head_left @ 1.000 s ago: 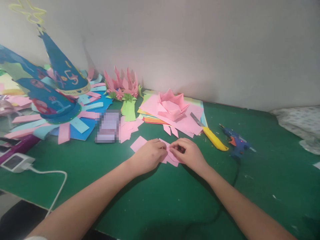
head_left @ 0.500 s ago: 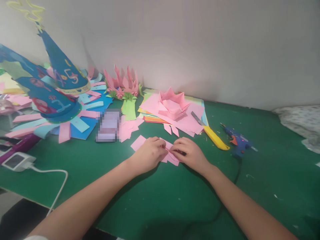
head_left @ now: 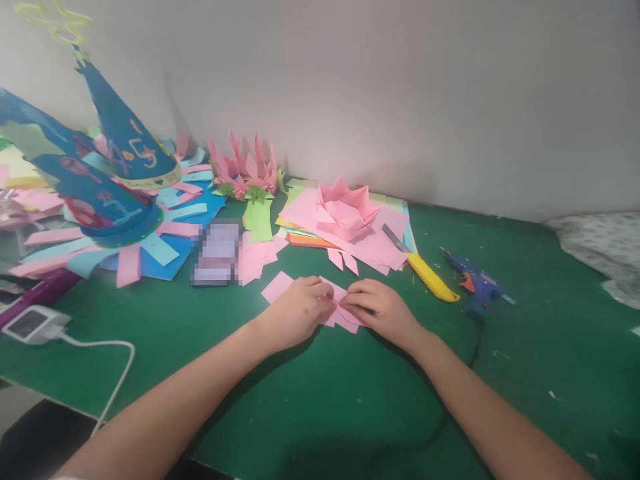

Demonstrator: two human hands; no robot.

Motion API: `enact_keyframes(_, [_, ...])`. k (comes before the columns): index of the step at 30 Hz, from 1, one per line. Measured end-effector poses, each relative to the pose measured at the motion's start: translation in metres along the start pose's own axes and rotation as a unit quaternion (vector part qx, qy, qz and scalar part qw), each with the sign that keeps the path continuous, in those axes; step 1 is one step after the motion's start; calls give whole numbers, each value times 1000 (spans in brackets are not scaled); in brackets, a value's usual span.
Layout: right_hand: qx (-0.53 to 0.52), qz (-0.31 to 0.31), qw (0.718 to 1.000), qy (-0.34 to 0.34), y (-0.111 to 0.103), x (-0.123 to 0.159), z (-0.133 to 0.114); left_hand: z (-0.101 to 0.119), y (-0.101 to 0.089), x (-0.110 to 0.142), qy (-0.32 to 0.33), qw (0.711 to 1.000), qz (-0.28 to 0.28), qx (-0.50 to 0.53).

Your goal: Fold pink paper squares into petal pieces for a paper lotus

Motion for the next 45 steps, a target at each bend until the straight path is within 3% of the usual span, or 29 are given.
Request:
enact_keyframes(19, [14,-12,1000,-9,0,1,-2,1,6,-1,-13,999,-38,-13])
enact_keyframes(29, [47,-6,999,3,-7,7,-1,1,16,-2,-14,998,-13,-61])
enact_keyframes(39, [97,-35,995,-7,-4,7,-2,7,21,-3,4,999,10,-42])
enact_keyframes(45, [78,-69,995,-3,-5,7,2,10,30,-5,6,998,-42,-43])
Point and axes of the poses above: each hand's wrist, its own x-axis away from the middle knuckle, its own y-axis out of the palm, z = x × y, the point moved 8 cm from there along -x, towards the middle knuckle, and after that the axes turned 2 degrees about -z, right-handed, at the moved point
